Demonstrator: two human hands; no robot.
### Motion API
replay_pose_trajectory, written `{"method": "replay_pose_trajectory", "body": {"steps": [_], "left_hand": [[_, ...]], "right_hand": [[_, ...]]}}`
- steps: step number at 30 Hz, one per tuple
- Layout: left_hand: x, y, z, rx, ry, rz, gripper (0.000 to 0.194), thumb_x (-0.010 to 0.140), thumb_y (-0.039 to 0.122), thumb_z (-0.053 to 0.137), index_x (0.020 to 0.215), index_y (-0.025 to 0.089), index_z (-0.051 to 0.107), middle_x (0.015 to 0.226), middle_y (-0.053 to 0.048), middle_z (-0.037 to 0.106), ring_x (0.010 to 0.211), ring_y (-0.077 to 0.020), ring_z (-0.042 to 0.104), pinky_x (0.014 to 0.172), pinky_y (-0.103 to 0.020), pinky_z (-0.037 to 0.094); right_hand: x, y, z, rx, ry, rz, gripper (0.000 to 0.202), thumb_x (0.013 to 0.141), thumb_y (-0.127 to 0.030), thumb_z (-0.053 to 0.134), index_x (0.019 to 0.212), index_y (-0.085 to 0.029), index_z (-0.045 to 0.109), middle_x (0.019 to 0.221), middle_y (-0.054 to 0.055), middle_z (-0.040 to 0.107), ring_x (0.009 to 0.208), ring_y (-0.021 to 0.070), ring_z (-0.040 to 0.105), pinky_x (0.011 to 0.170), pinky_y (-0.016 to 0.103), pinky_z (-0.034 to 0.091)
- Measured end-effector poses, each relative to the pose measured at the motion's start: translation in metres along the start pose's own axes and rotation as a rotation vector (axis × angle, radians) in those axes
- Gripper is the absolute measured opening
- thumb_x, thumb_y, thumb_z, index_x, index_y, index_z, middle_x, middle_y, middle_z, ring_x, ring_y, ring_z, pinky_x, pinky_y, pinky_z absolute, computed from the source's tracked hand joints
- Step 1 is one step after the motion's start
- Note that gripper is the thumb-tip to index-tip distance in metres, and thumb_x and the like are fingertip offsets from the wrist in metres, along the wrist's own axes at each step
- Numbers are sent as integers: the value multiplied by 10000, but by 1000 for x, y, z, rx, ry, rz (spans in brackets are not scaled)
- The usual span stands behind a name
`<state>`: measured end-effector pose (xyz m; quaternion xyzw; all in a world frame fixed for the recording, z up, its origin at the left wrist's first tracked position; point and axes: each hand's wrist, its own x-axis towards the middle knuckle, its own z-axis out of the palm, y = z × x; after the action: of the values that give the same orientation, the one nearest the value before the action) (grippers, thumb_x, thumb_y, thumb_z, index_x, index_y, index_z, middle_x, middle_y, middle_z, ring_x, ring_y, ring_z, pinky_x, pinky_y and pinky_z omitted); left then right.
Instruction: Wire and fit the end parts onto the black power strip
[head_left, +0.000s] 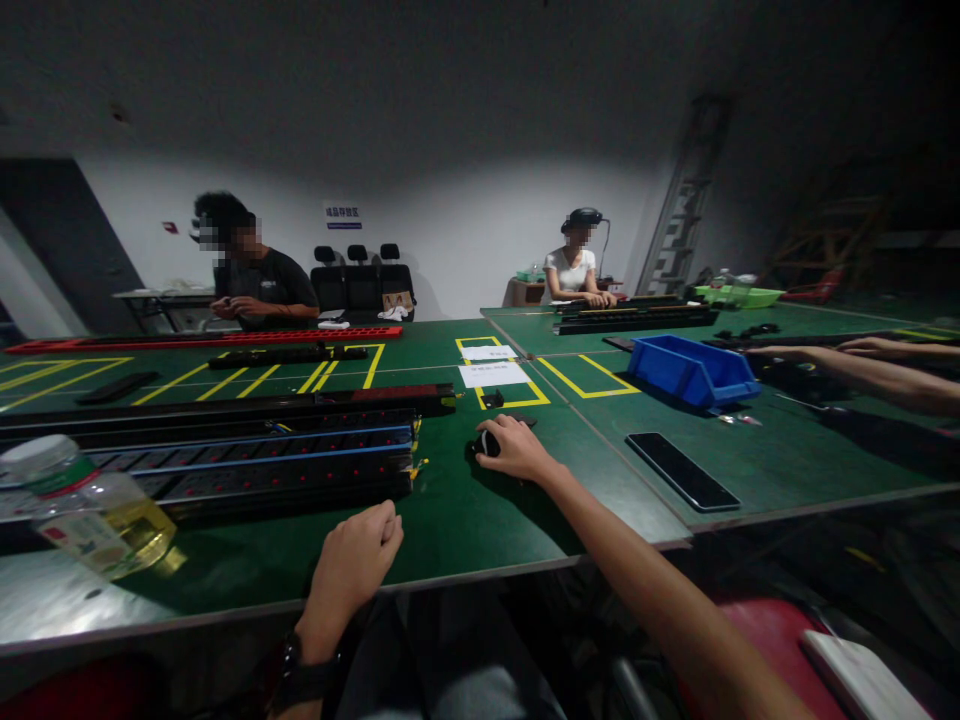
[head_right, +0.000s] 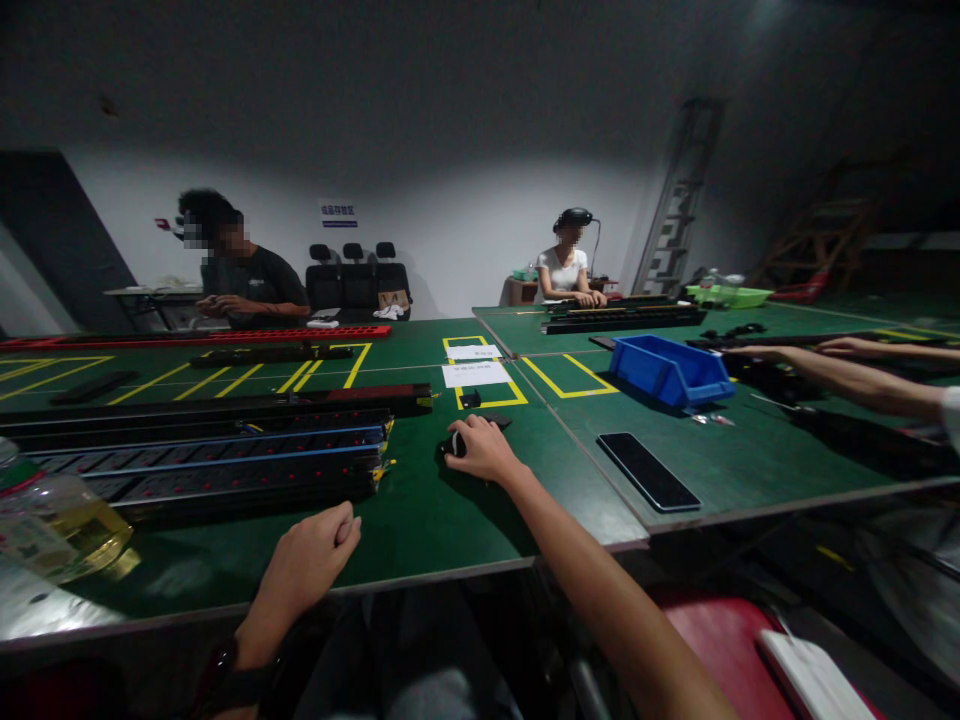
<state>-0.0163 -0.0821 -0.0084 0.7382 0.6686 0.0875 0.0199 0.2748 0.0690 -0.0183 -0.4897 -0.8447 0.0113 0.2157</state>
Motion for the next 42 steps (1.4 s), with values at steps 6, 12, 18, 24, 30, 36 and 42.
{"method": "replay_pose_trajectory", "body": {"steps": [6, 12, 18, 24, 30, 36, 42], "left_hand": [[0, 0, -1, 13, -3, 2, 286, 1047, 286, 405, 767, 228, 425, 754, -1, 618, 693, -164, 573, 635, -313, 224], [0, 1, -2, 6, -11, -3, 286, 1044, 288, 407, 765, 225, 430, 763, -4, 633, 689, -161, 572, 635, -316, 229], [0, 0, -1, 4, -1, 1, 282, 1040, 287, 404, 767, 226, 444, 757, -5, 628, 682, -164, 572, 634, -320, 229], [0, -1, 1, -6, 8, 5, 280, 1036, 286, 409, 766, 228, 453, 741, -2, 617, 676, -166, 575, 632, -315, 230], [-1, 3, -3, 7, -6, -8, 275, 1036, 271, 422, 766, 228, 452, 752, -6, 629, 685, -166, 585, 633, -315, 229], [-1, 3, -4, 19, -21, -16, 272, 1041, 275, 419, 778, 226, 467, 758, -8, 633, 691, -166, 592, 631, -316, 232], [-2, 1, -2, -1, 2, -2, 271, 1035, 270, 413, 774, 227, 470, 742, -4, 615, 675, -167, 575, 638, -319, 235]], "right_hand": [[0, 0, 1, 15, 9, -7, 464, 858, -425, 737, 1271, -224, 669, 1120, 109, 654, 1042, 288, 603, 901, 403, 444], [0, 1, 2, 32, 5, -19, 460, 868, -428, 726, 1272, -218, 667, 1126, 113, 650, 1029, 282, 601, 896, 403, 451], [0, 1, 2, 29, 2, -17, 448, 869, -430, 732, 1258, -214, 678, 1116, 109, 644, 1027, 280, 603, 888, 392, 451], [0, 2, 3, 34, 1, -19, 436, 871, -433, 728, 1252, -225, 677, 1115, 100, 644, 1041, 278, 608, 900, 388, 450], [2, 4, 4, 37, -9, -22, 448, 873, -446, 727, 1256, -218, 677, 1125, 110, 644, 1054, 287, 612, 906, 397, 455], [1, 5, 7, 42, 16, -32, 421, 877, -440, 724, 1229, -212, 688, 1101, 100, 641, 1003, 264, 606, 883, 380, 454], [1, 4, 7, 49, 19, -30, 410, 872, -435, 735, 1217, -218, 690, 1084, 96, 640, 1001, 266, 604, 868, 377, 451]]}}
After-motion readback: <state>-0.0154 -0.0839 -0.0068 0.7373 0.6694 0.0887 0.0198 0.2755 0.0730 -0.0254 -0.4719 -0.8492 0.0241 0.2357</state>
